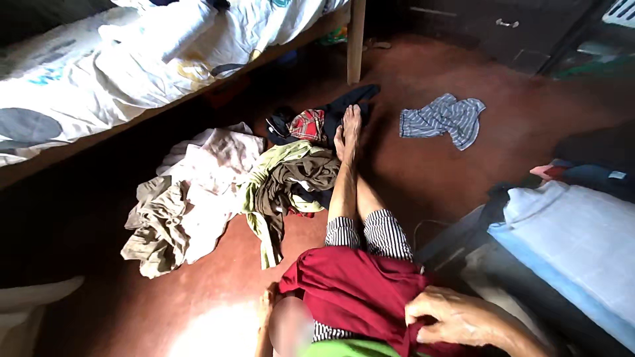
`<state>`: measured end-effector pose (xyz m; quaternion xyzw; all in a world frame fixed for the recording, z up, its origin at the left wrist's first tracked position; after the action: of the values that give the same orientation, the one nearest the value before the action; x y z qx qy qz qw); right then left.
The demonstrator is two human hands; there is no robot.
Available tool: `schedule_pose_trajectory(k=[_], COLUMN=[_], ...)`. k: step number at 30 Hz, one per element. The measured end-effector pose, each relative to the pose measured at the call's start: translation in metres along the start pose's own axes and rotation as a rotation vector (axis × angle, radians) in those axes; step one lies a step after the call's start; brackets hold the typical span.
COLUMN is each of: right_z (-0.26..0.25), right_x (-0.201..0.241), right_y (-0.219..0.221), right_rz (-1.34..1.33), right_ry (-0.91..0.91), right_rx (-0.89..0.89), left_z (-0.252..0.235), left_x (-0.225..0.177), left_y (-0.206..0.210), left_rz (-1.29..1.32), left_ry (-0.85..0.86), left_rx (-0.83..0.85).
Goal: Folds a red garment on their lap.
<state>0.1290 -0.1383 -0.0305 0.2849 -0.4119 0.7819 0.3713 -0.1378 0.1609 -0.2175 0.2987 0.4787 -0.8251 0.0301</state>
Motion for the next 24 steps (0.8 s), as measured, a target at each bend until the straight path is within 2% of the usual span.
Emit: schedule_pose_trajectory(k=[3, 4, 6, 8, 9, 11, 12, 14, 16, 18, 19, 20, 22, 24], right_z=[0.004, 0.006, 0.004, -0.013, -0.026, -0.059, -0.075, -0.096, -0.103, -0.102, -0.1, -0.098, -0.096, -0.093], right_x=[0.008, 0.013, 0.026, 0.041, 0.049, 0.06, 0.064, 0.073, 0.089, 0.101, 0.104, 0.106, 0.106, 0.105], right_y=[-0.004, -0.008, -0.018, -0.022, -0.019, -0.003, 0.006, 0.022, 0.024, 0.027, 0.03, 0.032, 0.034, 0.036], right_rz=[0.006, -0.008, -0.02, 0.038, 0.076, 0.126, 0.151, 0.205, 0.221, 0.239, 0.238, 0.231, 0.201, 0.161], right_ry=[0.082, 0.097, 0.078, 0.048, 0.021, -0.074, -0.106, -0.116, -0.012, 0.065, 0.075, 0.079, 0.084, 0.111], right_rx=[0.056, 0.019, -0.178, -0.426, -0.535, -0.663, -0.655, -0.588, -0.438, -0.344, -0.342, -0.342, -0.344, -0.316], left_z=[0.011, 0.016, 0.029, 0.052, 0.066, 0.083, 0.084, 0.07, 0.067, 0.077, 0.081, 0.079, 0.079, 0.06], left_x=[0.018, 0.017, 0.004, -0.019, -0.027, -0.025, -0.028, -0.037, -0.041, -0.061, -0.064, -0.057, -0.066, -0.065], left_y=[0.025, 0.028, 0.029, 0.024, 0.021, 0.024, 0.027, 0.038, 0.034, 0.017, 0.017, 0.027, 0.037, 0.048], left_rz=[0.11, 0.105, 0.057, 0.142, 0.277, 0.591, 0.717, 0.977, 1.212, 1.224, 1.195, 1.221, 1.225, 1.191], left_ry=[-0.265, -0.311, -0.348, -0.353, -0.31, -0.103, -0.056, -0.147, -0.219, -0.303, -0.259, -0.124, -0.131, -0.045], left_rx=[0.351, 0.409, 0.479, 0.512, 0.488, 0.391, 0.344, 0.203, 0.185, 0.279, 0.34, 0.353, 0.231, 0.256])
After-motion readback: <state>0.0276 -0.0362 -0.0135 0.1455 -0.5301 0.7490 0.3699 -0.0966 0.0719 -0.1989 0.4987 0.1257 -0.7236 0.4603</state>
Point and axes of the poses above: each hand's wrist, its own z-axis away from the middle knuckle, its own y-axis out of the palm, x = y × z, the point moved 4 cm from there along -z, towards the middle knuckle, and after that the axes turned 2 degrees about -x, right-handed, at the moved point
